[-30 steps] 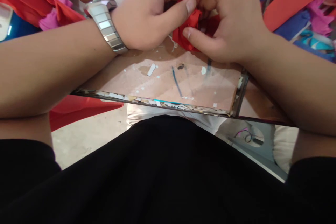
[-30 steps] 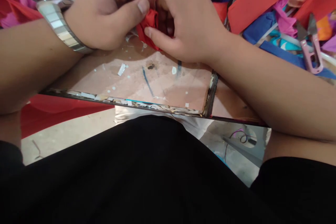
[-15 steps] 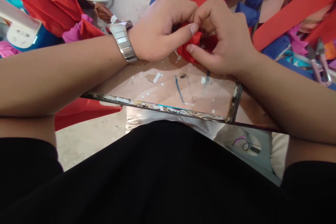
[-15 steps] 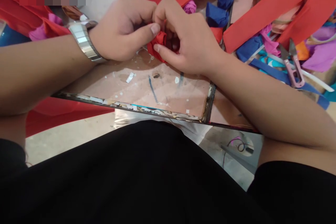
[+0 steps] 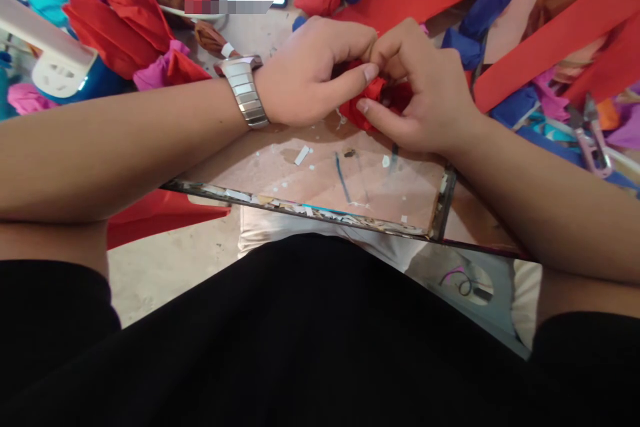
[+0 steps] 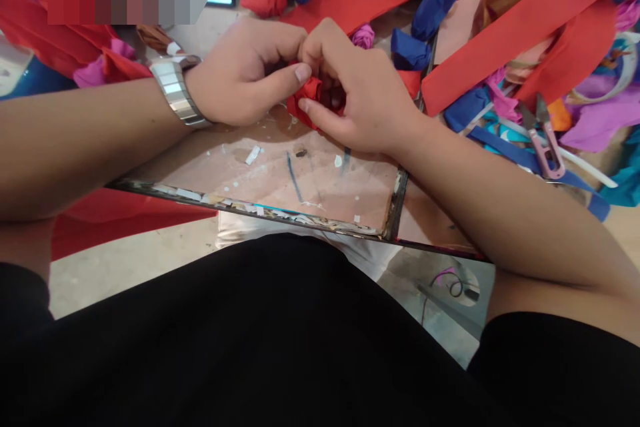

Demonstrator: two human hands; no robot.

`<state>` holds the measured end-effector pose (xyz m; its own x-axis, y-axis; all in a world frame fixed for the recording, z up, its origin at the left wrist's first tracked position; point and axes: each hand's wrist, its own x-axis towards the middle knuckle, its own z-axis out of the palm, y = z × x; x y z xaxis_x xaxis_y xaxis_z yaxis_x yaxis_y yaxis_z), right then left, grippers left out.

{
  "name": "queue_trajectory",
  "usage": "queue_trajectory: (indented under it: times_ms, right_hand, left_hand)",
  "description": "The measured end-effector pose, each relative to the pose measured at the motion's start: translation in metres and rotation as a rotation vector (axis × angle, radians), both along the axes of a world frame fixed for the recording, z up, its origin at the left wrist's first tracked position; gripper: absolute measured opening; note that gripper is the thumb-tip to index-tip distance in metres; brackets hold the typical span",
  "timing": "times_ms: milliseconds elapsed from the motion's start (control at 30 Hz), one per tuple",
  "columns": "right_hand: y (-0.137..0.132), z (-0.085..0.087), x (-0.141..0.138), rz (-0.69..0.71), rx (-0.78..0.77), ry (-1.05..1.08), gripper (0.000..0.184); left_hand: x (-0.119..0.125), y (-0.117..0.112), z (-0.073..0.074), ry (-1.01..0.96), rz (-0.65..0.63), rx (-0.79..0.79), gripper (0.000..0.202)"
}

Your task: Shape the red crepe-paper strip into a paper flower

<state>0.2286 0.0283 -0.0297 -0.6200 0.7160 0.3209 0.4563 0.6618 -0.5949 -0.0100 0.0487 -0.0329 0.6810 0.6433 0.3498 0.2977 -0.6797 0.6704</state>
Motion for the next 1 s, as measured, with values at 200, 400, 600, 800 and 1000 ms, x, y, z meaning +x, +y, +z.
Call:
queue_trajectory:
  times_ms: [200, 400, 600, 800, 1000]
  right_hand:
    - [0.0009, -0.0014, -0.0002, 0.010, -0.025, 0.037, 0.031]
    - [0.0032, -0.0044, -0.0001, -0.004, 0.014, 0.019, 0.029]
    - [0.0039, -0.0074, -0.0016, -0.004, 0.063, 0.002, 0.029]
    - [0.0034, -0.0083, -0.0017, -0.013, 0.026, 0.019, 0.030]
    - [0.0028, -0.0089, -0.0009, -0.019, 0.027, 0.021, 0.028]
  left_hand:
    - [0.0008, -0.0017, 0.0030, 0.016, 0.001, -0.019, 0.031]
    - [0.0005, -0.0011, 0.0012, 0.012, 0.015, -0.012, 0.029]
    - [0.0012, -0.0020, 0.0018, -0.016, 0.009, 0.002, 0.028]
    - [0.0018, -0.0041, 0.0035, 0.006, 0.039, 0.011, 0.031]
    - [0.0013, -0.0028, 0.0006, 0.008, 0.059, 0.010, 0.038]
